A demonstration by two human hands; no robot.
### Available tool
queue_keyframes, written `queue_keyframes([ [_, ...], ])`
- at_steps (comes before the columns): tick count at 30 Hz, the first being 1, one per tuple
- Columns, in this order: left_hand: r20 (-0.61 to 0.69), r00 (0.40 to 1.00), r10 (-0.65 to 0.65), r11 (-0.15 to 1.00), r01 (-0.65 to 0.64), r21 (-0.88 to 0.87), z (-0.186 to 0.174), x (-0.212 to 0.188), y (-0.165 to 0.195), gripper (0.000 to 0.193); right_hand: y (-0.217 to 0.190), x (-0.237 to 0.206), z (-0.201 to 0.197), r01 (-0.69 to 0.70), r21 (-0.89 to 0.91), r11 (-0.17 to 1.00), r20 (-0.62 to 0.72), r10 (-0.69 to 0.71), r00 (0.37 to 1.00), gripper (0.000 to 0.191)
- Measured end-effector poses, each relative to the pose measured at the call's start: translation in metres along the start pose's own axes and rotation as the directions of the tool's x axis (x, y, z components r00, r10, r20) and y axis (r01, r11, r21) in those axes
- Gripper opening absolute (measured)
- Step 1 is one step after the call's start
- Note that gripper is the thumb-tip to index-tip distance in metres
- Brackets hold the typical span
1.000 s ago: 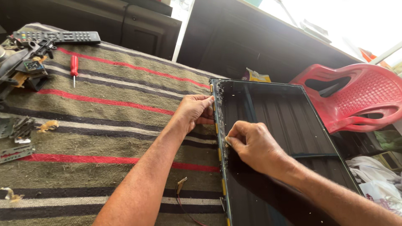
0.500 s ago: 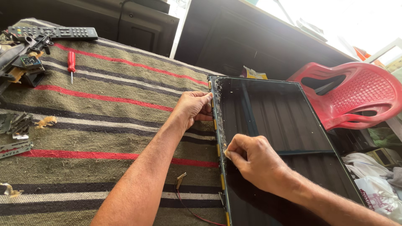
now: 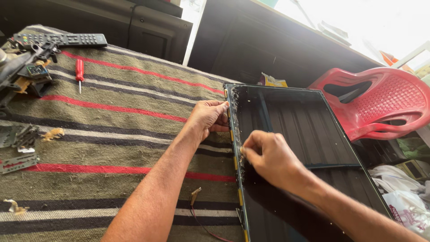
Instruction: The person removes old adhesive tape residue from the frame of a disassembled TV panel laid on a cloth-covered workbench. They peel strips of tape and scrape the frame edges by hand, rotating the panel to work along each side and picking at the remaining residue along the border.
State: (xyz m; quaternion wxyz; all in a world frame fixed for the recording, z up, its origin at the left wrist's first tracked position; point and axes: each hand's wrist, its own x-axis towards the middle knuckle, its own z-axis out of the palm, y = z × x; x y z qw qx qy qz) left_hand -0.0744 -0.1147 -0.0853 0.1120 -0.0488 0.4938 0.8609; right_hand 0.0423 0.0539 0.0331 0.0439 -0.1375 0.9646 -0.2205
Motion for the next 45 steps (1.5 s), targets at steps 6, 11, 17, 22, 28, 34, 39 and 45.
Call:
queue_keyframes([
  [6, 0.026, 1.000, -0.004, 0.997, 0.006, -0.076, 0.000, 0.001, 0.000, 0.021, 0.010, 0.038, -0.004, 0.032, 0.044, 0.999, -0.038, -0.031, 0.999, 0.014],
  [11, 0.026, 1.000, 0.012, 1.000, -0.011, -0.028, -0.002, -0.003, 0.005, 0.024, 0.018, 0.103, -0.008, -0.160, 0.222, 0.962, 0.028, 0.158, 0.987, 0.018],
  [17, 0.024, 1.000, -0.006, 1.000, 0.006, -0.005, -0.001, -0.008, 0.008, 0.023, 0.017, 0.119, -0.009, -0.226, 0.288, 0.931, 0.115, 0.201, 0.973, 0.020],
  [22, 0.026, 1.000, 0.003, 1.000, -0.002, -0.007, 0.000, -0.009, 0.009, 0.023, 0.009, 0.118, -0.008, -0.206, 0.177, 0.962, 0.095, 0.192, 0.977, 0.018],
  [28, 0.032, 0.999, -0.001, 1.000, 0.002, -0.029, 0.000, -0.007, 0.007, 0.023, 0.007, 0.111, -0.006, -0.111, 0.021, 0.994, 0.012, 0.110, 0.994, 0.018],
  [34, 0.027, 1.000, -0.004, 0.999, 0.005, -0.032, -0.001, -0.004, 0.005, 0.023, 0.003, 0.101, -0.004, -0.025, -0.017, 1.000, -0.019, 0.025, 1.000, 0.019],
  [39, 0.022, 1.000, 0.007, 1.000, -0.006, -0.015, -0.001, -0.002, 0.003, 0.024, -0.003, 0.089, -0.005, -0.051, -0.034, 0.998, -0.003, 0.051, 0.999, 0.018],
  [45, -0.008, 1.000, -0.012, 1.000, 0.012, 0.010, -0.001, -0.003, 0.004, 0.021, -0.011, 0.066, -0.007, -0.094, -0.054, 0.994, 0.056, 0.097, 0.994, 0.018],
])
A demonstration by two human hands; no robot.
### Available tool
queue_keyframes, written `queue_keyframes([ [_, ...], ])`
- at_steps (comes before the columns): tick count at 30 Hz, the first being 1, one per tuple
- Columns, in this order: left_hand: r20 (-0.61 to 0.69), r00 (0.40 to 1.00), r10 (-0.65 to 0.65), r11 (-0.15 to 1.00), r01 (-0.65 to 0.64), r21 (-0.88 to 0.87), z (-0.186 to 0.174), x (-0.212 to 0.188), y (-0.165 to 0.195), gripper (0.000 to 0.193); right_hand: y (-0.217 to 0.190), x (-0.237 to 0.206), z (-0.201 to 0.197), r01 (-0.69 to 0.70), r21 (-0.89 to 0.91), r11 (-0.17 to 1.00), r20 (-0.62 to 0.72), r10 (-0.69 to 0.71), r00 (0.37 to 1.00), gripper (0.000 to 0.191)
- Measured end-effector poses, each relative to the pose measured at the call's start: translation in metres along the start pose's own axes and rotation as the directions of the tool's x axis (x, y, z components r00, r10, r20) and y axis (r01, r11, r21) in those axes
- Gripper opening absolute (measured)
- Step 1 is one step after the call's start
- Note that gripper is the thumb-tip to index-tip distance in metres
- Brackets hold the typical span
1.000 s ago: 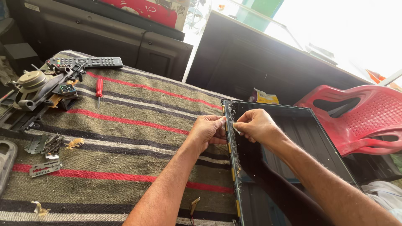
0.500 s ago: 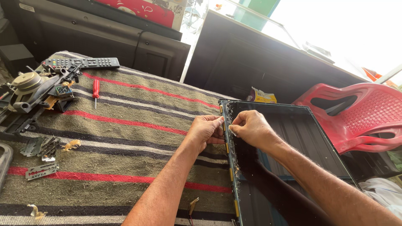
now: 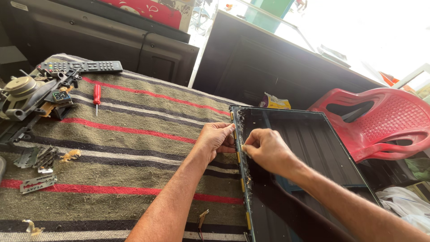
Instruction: The person removes old adhesive tape residue from the frame of a disassembled TV panel laid on a cloth-covered workbench. They peel strips of tape and scrape the frame edges by hand, rotating the panel to work along each side and picking at the remaining residue along the border.
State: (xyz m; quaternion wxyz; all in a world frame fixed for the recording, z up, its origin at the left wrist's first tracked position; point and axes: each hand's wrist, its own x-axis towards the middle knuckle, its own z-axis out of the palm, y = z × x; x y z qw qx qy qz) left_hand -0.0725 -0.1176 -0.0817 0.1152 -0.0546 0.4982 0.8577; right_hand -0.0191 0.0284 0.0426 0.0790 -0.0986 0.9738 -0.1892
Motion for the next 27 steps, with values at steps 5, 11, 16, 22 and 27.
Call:
queue_keyframes([
  [5, -0.007, 1.000, -0.009, 1.000, 0.009, -0.021, 0.002, -0.002, 0.001, 0.022, 0.010, -0.010, -0.001, 0.025, 0.046, 0.999, 0.015, -0.026, 1.000, 0.019],
  [11, 0.026, 1.000, -0.006, 0.998, 0.007, -0.057, 0.002, 0.000, 0.000, 0.021, 0.027, 0.039, -0.004, 0.086, 0.063, 0.994, -0.127, -0.078, 0.989, 0.019],
  [16, 0.052, 0.999, 0.007, 0.997, -0.003, -0.074, -0.001, 0.002, -0.003, 0.021, 0.028, 0.064, -0.005, 0.069, 0.031, 0.997, -0.132, -0.064, 0.989, 0.021],
  [22, 0.028, 1.000, 0.001, 0.999, 0.000, -0.043, 0.002, 0.002, 0.000, 0.025, 0.032, 0.046, 0.000, 0.150, 0.014, 0.989, -0.101, -0.148, 0.984, 0.021],
  [27, 0.026, 1.000, 0.013, 0.998, -0.011, -0.057, 0.004, -0.007, 0.007, 0.027, 0.052, 0.067, -0.017, 0.107, 0.027, 0.994, -0.145, -0.102, 0.984, 0.020],
])
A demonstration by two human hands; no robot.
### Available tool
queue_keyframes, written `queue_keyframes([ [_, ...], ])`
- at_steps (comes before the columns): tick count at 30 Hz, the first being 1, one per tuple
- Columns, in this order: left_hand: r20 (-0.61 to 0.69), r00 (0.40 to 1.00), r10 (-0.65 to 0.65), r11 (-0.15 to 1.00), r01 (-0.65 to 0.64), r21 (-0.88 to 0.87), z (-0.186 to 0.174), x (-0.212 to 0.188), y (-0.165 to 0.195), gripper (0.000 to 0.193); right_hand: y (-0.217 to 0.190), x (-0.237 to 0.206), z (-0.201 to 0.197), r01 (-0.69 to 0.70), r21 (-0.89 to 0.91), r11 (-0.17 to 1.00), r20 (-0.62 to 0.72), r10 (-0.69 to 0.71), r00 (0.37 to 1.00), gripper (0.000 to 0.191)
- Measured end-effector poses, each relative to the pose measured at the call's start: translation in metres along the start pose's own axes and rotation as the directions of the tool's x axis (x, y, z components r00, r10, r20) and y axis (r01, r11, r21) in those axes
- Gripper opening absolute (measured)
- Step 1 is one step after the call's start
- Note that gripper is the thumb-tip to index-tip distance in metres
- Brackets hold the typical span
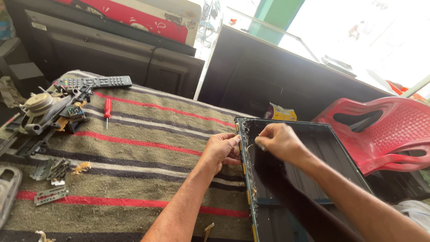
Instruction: The person removes old adhesive tape residue from the frame of a disassembled TV panel laid on a cloth-covered workbench. They peel strips of tape and scrape the frame edges by hand, rotating the panel to work along each side and picking at the remaining residue along the border.
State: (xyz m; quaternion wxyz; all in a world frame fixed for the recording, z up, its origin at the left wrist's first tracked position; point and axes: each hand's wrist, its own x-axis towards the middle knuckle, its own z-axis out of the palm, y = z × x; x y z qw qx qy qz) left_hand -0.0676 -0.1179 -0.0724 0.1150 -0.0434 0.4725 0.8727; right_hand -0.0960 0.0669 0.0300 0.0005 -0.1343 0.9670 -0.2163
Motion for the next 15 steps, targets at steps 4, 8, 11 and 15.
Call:
queue_keyframes([
  [4, -0.019, 1.000, 0.004, 0.999, -0.003, 0.051, 0.002, -0.005, 0.007, 0.045, 0.015, 0.043, -0.011, -0.025, 0.038, 0.999, -0.091, 0.029, 0.995, 0.019],
  [8, -0.036, 0.999, 0.001, 0.997, 0.002, 0.073, 0.005, -0.005, 0.010, 0.059, 0.023, 0.070, -0.018, -0.181, 0.219, 0.959, -0.014, 0.188, 0.982, 0.019],
  [11, -0.031, 1.000, 0.003, 0.996, -0.001, 0.088, 0.007, -0.006, 0.009, 0.060, 0.026, 0.072, -0.016, -0.210, 0.174, 0.962, -0.022, 0.217, 0.976, 0.018],
  [15, -0.018, 1.000, 0.019, 0.995, -0.017, 0.095, 0.007, -0.007, 0.010, 0.053, 0.020, 0.074, -0.008, -0.223, 0.130, 0.966, -0.013, 0.226, 0.974, 0.019],
])
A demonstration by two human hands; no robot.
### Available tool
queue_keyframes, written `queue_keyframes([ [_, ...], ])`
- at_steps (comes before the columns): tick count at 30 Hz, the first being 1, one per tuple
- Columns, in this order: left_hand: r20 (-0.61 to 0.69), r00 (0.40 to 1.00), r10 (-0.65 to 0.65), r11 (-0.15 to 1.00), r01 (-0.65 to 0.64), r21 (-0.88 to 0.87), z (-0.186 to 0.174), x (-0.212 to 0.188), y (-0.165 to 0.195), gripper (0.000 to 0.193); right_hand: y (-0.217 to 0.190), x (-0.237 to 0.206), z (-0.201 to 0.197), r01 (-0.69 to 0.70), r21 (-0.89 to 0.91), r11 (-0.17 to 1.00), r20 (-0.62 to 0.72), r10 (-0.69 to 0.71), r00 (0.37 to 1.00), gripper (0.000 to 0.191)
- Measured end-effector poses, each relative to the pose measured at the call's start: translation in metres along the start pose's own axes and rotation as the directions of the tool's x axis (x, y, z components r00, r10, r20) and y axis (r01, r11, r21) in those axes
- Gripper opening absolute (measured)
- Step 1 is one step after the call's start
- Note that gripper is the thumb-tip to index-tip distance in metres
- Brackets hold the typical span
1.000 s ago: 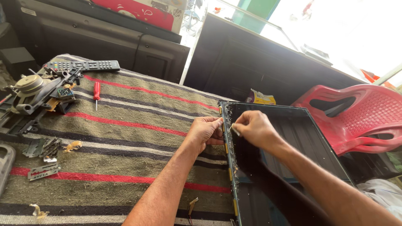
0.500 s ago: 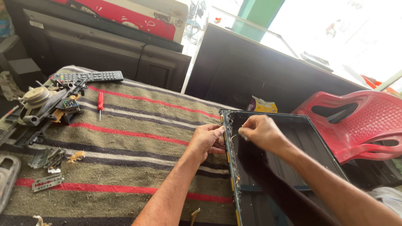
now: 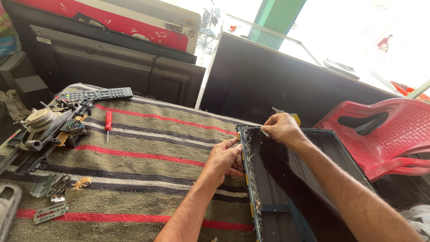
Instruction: The person removes old adhesive tape residue from the frame of a disassembled TV panel laid on a cloth-covered workbench. They peel strips of tape and scrape the frame edges by hand, rotating the panel to work along each side and picking at the remaining residue along the border.
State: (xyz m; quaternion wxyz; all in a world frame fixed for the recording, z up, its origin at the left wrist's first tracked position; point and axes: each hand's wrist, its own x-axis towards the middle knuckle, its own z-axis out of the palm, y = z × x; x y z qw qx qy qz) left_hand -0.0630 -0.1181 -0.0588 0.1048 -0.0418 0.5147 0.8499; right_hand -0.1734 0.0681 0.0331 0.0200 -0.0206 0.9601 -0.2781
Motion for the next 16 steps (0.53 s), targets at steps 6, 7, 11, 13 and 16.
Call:
queue_keyframes([
  [6, 0.045, 0.999, 0.011, 0.999, -0.009, -0.048, 0.000, -0.003, 0.001, 0.047, -0.002, -0.010, 0.024, 0.240, -0.180, 0.954, 0.011, -0.242, 0.970, 0.025],
  [7, 0.041, 0.999, 0.012, 0.999, -0.011, -0.040, 0.000, -0.002, 0.002, 0.047, -0.004, -0.008, 0.022, 0.208, -0.179, 0.962, 0.011, -0.209, 0.978, 0.025],
  [11, 0.018, 1.000, 0.009, 1.000, -0.008, -0.027, -0.002, 0.005, -0.007, 0.046, -0.006, -0.009, 0.007, 0.165, -0.205, 0.965, -0.035, -0.175, 0.984, 0.026],
  [13, 0.015, 1.000, 0.013, 0.999, -0.013, -0.030, -0.006, 0.016, -0.018, 0.045, -0.008, -0.013, 0.009, 0.198, -0.227, 0.954, -0.029, -0.209, 0.977, 0.026],
  [16, 0.027, 0.999, 0.019, 0.999, -0.018, -0.038, -0.098, -0.003, -0.044, 0.045, -0.013, -0.020, 0.020, 0.247, -0.245, 0.938, 0.049, -0.242, 0.969, 0.026],
])
